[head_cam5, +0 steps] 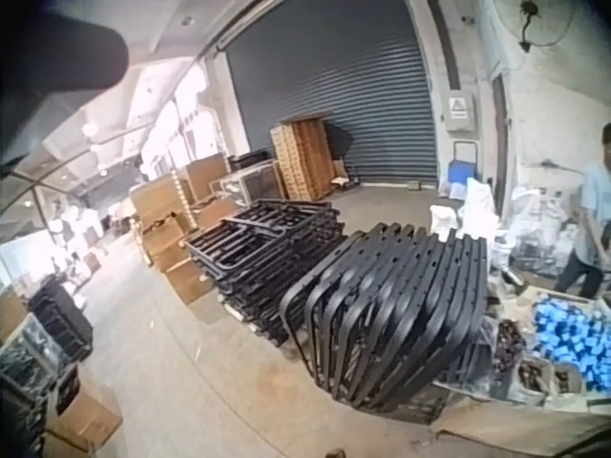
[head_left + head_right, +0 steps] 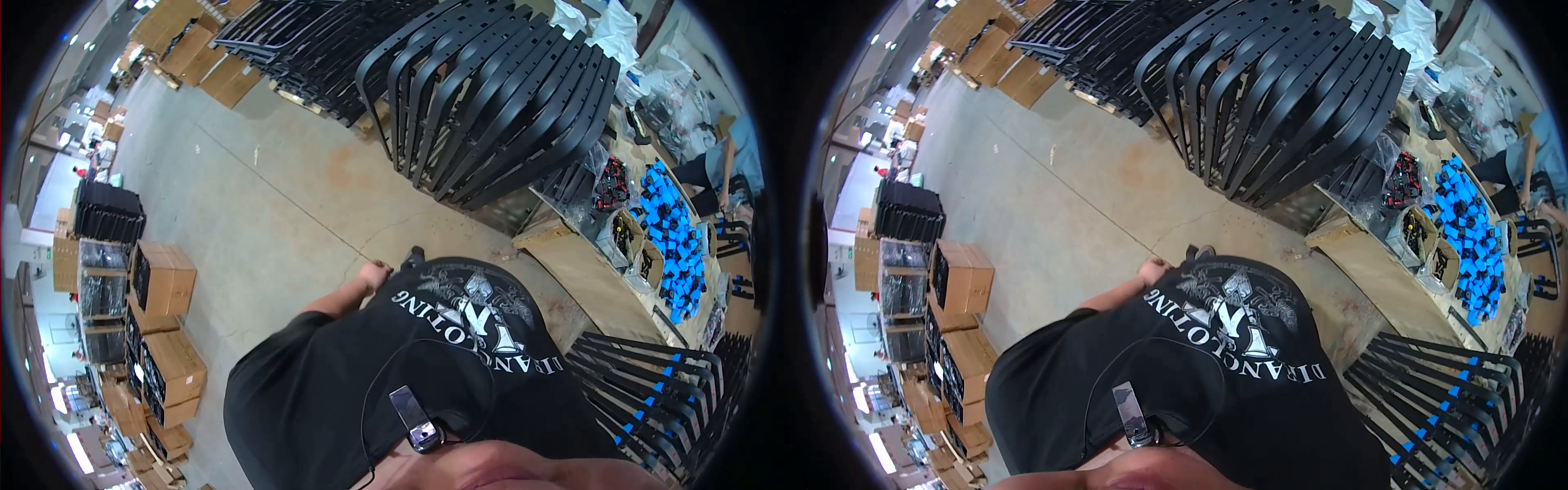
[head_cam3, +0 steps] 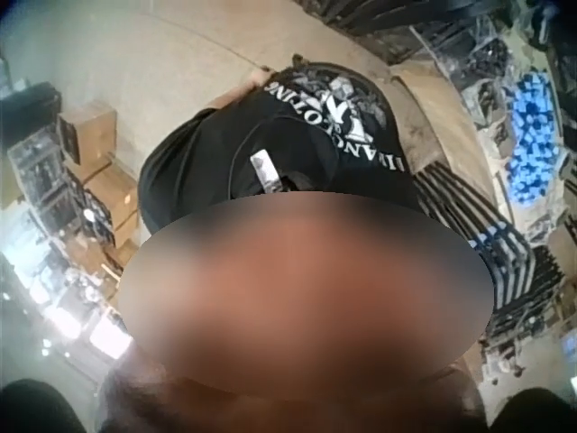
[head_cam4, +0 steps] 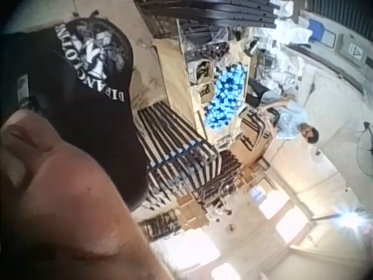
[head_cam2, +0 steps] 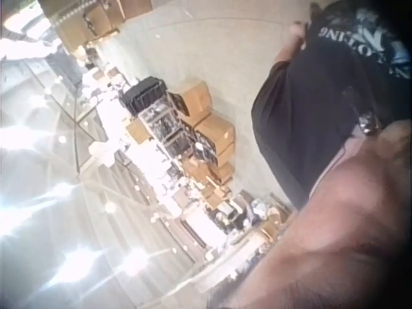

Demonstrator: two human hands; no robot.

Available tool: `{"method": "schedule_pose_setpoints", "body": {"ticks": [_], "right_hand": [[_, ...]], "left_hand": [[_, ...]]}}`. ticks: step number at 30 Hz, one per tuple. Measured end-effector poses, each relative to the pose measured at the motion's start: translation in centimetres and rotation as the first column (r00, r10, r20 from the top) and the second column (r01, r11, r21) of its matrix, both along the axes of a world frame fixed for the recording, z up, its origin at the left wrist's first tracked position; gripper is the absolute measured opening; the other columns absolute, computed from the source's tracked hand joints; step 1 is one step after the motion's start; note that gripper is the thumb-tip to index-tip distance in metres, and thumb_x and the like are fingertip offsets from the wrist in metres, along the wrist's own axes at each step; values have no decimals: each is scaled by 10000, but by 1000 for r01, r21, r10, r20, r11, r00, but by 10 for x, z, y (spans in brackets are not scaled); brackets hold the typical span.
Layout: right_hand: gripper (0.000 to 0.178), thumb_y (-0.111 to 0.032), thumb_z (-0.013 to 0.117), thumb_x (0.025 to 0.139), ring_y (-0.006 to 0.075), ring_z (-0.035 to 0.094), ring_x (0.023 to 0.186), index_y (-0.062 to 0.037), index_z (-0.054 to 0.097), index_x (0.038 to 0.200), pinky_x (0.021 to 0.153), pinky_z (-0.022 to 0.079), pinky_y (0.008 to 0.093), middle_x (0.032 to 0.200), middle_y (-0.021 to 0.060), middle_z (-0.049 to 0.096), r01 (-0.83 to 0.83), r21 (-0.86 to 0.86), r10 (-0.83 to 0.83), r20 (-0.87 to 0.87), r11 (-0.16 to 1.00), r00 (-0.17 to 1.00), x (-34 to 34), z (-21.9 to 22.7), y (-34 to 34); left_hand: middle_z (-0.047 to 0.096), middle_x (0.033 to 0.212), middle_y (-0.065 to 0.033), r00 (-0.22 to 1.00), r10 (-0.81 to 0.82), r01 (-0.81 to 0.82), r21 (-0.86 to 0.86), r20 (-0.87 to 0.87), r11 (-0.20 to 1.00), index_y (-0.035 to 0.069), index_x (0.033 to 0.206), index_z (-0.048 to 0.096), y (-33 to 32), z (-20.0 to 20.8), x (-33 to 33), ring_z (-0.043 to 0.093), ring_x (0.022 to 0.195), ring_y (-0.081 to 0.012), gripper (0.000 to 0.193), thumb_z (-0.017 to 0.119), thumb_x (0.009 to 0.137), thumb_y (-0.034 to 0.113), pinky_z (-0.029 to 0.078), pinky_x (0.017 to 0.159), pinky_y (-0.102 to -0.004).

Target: Assembling plastic caps and hardware onto metal frame components in a factory.

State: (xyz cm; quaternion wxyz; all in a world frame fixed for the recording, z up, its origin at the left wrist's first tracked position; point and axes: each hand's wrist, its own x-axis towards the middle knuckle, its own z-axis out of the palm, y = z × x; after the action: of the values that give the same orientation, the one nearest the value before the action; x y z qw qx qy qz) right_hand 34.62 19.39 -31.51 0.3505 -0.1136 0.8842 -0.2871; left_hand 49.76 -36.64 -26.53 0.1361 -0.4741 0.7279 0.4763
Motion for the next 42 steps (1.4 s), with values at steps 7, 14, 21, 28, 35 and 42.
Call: {"method": "schedule_pose_setpoints", "body": {"ticks": [7, 14, 21, 28, 35, 42], "right_hand": [[372, -371, 583, 990, 278, 667, 835, -10, 664, 1025, 740, 507, 404, 894, 199, 687, 141, 78, -138, -41, 987, 990, 23, 24, -71], [371, -371, 584, 989, 280, 665, 826, -10, 666, 1020, 736, 507, 405, 885, 199, 687, 363, 134, -346, -138, 922, 928, 32, 48, -108], [370, -370, 586, 988, 282, 664, 817, -10, 667, 1015, 732, 508, 407, 876, 198, 687, 461, 240, -417, -213, 855, 884, 12, 89, -103], [368, -369, 588, 987, 284, 663, 808, -11, 669, 1010, 729, 508, 409, 866, 198, 687, 388, 331, -344, -186, 860, 920, -12, 111, -83], [367, -369, 589, 985, 286, 662, 799, -11, 670, 1005, 725, 509, 411, 857, 198, 687, 320, 296, -303, -104, 900, 947, -21, 77, -59], [366, -368, 591, 984, 288, 661, 790, -11, 671, 1000, 721, 509, 412, 848, 198, 688, 222, 243, -226, -11, 944, 974, -43, 45, -6]], "left_hand": [[720, 930, -166, 863, -89, -151, -422, -497, 894, 21, 1011, 682, -204, 85, -191, 696, 868, -278, 278, 699, 856, 252, 549, 798, -385], [623, 1269, -216, 710, -556, 64, -747, -432, 662, 95, 1373, 506, -289, 259, -364, 604, 1180, -385, 760, 803, 713, 326, 482, 1014, -443], [710, 975, -78, 718, -308, 272, -156, -624, 950, 53, 1450, 461, -347, 247, -390, 615, 667, -140, 793, 852, 786, 240, 519, 619, -313], [572, 684, 18, 729, -161, 118, -109, -665, 987, 1, 1280, 619, -436, 263, -390, 476, 503, -80, 524, 825, 838, 191, 388, 464, -266], [571, 623, 1, 764, -72, 54, -47, -642, 997, 44, 1007, 653, -398, 238, -270, 505, 467, -114, 212, 740, 893, 199, 386, 448, -284], [571, 649, -18, 672, 293, -245, 169, -680, 955, -16, 1116, 616, -186, 202, -119, 521, 480, -116, 238, 667, 892, 45, 395, 438, -275]]}}
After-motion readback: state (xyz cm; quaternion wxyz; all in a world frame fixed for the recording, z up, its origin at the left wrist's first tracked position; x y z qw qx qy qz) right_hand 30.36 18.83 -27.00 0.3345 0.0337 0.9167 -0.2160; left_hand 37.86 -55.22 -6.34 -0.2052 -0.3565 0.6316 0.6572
